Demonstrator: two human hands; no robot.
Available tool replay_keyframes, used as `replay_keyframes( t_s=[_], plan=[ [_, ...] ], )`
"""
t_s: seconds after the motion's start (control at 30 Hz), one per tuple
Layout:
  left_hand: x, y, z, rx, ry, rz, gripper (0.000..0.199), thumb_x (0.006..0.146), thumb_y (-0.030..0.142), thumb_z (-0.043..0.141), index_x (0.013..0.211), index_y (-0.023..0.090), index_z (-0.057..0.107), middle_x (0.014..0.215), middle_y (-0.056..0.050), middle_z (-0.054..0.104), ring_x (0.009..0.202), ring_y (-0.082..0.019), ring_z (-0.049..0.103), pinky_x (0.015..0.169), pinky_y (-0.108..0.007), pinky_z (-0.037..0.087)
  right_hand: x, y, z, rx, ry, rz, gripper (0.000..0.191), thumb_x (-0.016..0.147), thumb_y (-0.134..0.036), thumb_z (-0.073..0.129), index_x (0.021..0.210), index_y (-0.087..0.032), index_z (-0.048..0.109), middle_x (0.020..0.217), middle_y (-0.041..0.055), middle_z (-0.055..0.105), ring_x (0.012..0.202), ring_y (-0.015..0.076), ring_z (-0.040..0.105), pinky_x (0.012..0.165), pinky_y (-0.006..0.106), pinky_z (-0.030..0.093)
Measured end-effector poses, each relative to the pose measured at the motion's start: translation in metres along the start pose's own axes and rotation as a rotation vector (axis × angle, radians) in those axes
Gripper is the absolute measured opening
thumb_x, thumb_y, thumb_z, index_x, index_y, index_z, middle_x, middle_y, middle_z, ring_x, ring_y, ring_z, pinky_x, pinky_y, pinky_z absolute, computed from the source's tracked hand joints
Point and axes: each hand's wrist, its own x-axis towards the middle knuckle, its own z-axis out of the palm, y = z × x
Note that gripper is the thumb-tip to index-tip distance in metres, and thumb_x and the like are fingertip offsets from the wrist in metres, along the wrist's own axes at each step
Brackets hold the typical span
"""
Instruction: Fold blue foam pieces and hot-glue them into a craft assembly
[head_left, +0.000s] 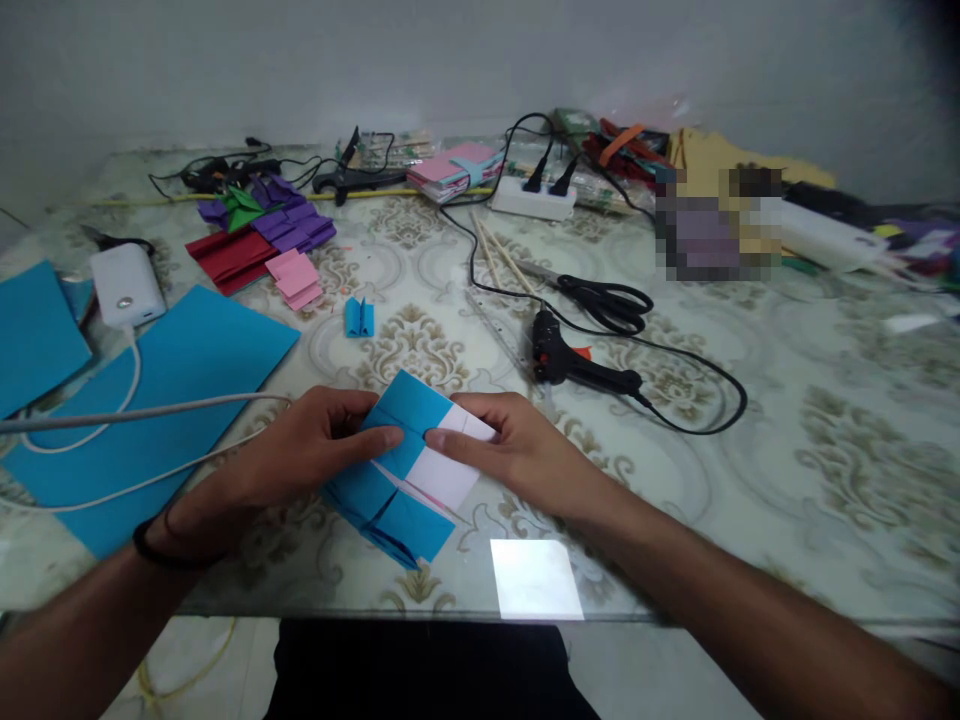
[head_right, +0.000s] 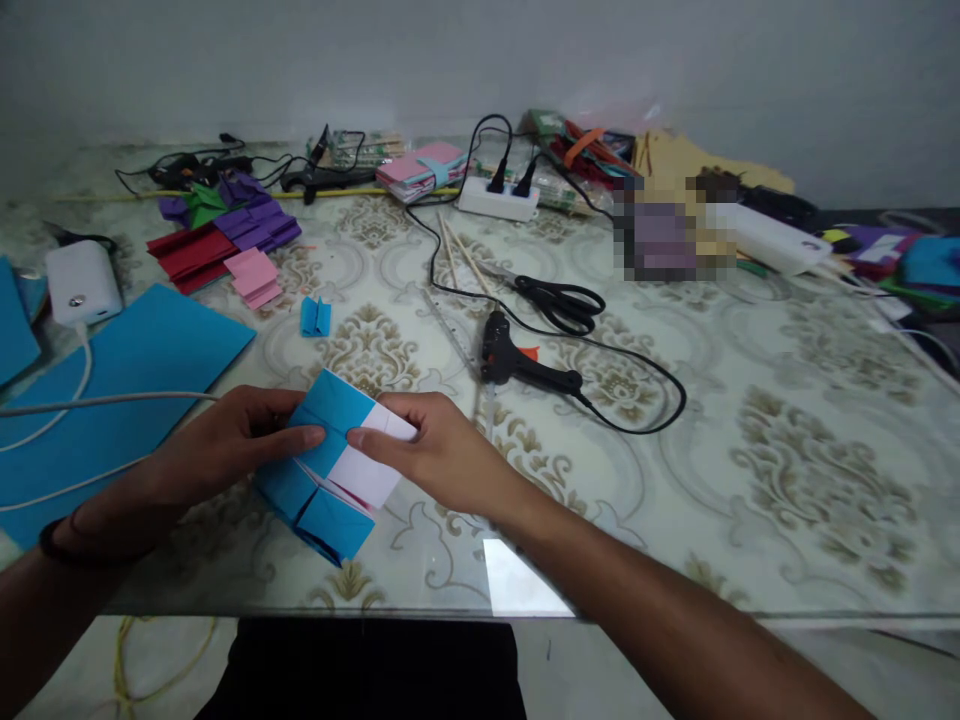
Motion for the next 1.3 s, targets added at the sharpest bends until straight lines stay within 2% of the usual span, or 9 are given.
replay_keyframes(
  t_s=[0.17,0.33,0.53,0.8,1.07,1.17,1.3],
  plan=[
    [0.001,0.000,0.000,0.055,0.026,0.004,0.034,0.090,0.050,0.073,0.090,0.017,0.076,0.083,-0.002,0.074,0.073,-0.018,0.066,0.060,-0.023,0.050,0.001,0.000,0.003,-0.074,-0.064,0.005,0.039,0.087,-0.052,0.078,0.085,-0.015,0.070,0.079,0.0003,0.061,0.071,0.0138,0.052,0.063,0.027,0.041],
    [0.000,0.000,0.001,0.081,0.071,0.018,0.044,0.093,0.058,0.067,0.086,0.015,0.074,0.080,-0.002,0.074,0.072,-0.018,0.066,0.060,-0.023,0.050,0.001,0.000,0.005,-0.120,-0.027,-0.026,0.044,0.095,-0.055,0.068,0.074,-0.017,0.061,0.068,-0.0031,0.051,0.064,0.0113,0.044,0.057,0.025,0.036],
    [-0.003,0.000,0.004,0.006,0.071,0.038,0.044,0.094,0.058,0.067,0.090,0.015,0.074,0.080,-0.002,0.071,0.069,-0.016,0.062,0.057,-0.022,0.047,0.000,-0.001,0.005,-0.115,-0.016,-0.049,0.045,0.096,-0.056,0.065,0.074,-0.017,0.063,0.069,-0.0022,0.052,0.064,0.0117,0.044,0.056,0.025,0.036],
    [-0.006,0.003,0.007,-0.077,0.086,0.017,0.041,0.088,0.057,0.073,0.085,0.016,0.072,0.072,-0.001,0.065,0.063,-0.014,0.055,0.053,-0.023,0.045,-0.002,-0.002,0.005,-0.010,-0.021,-0.061,0.048,0.091,-0.060,0.072,0.071,-0.018,0.063,0.069,-0.0011,0.053,0.065,0.0125,0.044,0.055,0.025,0.037],
    [-0.004,-0.012,0.007,-0.280,0.056,0.008,0.034,0.090,0.049,0.075,0.087,0.015,0.073,0.072,0.000,0.064,0.061,-0.012,0.054,0.054,-0.022,0.044,-0.004,-0.003,0.004,0.064,-0.048,-0.075,0.044,0.090,-0.056,0.075,0.071,-0.018,0.063,0.068,-0.0016,0.054,0.064,0.0123,0.047,0.055,0.025,0.037],
    [-0.004,-0.013,0.005,-0.229,0.086,0.018,0.034,0.091,0.049,0.075,0.089,0.015,0.075,0.076,-0.001,0.066,0.063,-0.013,0.056,0.055,-0.022,0.044,-0.004,-0.006,0.003,0.026,-0.036,-0.071,0.042,0.091,-0.054,0.075,0.073,-0.018,0.063,0.069,-0.0021,0.054,0.064,0.0121,0.047,0.056,0.025,0.037],
    [-0.004,-0.008,0.005,-0.058,0.111,0.055,0.039,0.093,0.054,0.071,0.092,0.015,0.076,0.079,-0.002,0.068,0.068,-0.014,0.058,0.056,-0.022,0.044,-0.002,-0.006,0.003,-0.004,-0.015,-0.059,0.039,0.091,-0.054,0.075,0.078,-0.018,0.065,0.072,-0.0022,0.055,0.066,0.0121,0.046,0.057,0.025,0.037]
  ],
)
